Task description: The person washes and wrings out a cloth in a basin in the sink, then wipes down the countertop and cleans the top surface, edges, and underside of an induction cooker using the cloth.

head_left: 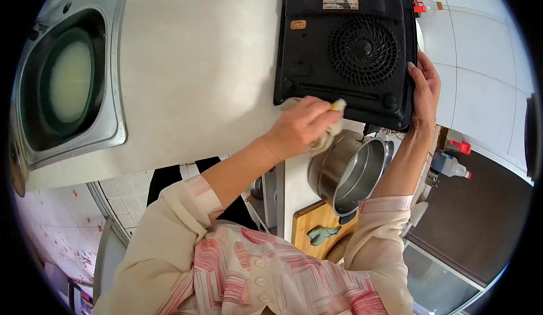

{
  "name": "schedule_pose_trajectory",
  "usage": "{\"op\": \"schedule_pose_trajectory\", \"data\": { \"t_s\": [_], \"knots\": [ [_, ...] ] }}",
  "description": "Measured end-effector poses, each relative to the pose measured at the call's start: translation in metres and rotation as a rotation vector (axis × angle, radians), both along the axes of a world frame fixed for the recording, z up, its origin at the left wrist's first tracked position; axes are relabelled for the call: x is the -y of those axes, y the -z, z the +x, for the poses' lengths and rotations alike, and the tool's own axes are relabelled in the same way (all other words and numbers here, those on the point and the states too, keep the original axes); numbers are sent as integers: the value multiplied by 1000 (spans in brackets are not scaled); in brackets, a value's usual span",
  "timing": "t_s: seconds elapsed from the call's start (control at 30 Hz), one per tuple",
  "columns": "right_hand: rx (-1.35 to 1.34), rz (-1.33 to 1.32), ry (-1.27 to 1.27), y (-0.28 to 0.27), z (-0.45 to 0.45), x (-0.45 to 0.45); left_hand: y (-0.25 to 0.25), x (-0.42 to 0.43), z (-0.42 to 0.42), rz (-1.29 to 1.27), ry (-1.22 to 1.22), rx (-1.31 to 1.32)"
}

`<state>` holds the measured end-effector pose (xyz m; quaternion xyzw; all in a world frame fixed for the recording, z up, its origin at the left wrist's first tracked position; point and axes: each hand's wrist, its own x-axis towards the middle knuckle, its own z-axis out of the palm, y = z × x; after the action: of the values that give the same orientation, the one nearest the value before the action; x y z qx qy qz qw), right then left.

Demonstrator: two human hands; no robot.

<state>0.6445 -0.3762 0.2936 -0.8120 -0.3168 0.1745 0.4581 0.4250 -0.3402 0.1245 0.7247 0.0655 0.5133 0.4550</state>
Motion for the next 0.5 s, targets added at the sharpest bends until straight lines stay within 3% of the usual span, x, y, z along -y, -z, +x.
{"op": "schedule_pose_trajectory", "data": {
  "t_s": [0.2, 0.27, 0.4, 0.47, 0.5],
  "knots": [
    [-22, 6, -52, -4, 0, -4, 38, -16, -32, 11, -26, -237],
    [61, -43, -26, -6, -3, -8, 48, -19, -40, 0, 2, -441],
    [23, -23, -55, -6, -4, -9, 33, -33, -49, 38, 43, -621],
    [8, -23, -60, -2, 4, -2, 29, -45, -52, -80, 99, -886],
    [7, -22, -61, 0, 3, -2, 24, -54, -58, -80, 98, -886]
  ]
}}
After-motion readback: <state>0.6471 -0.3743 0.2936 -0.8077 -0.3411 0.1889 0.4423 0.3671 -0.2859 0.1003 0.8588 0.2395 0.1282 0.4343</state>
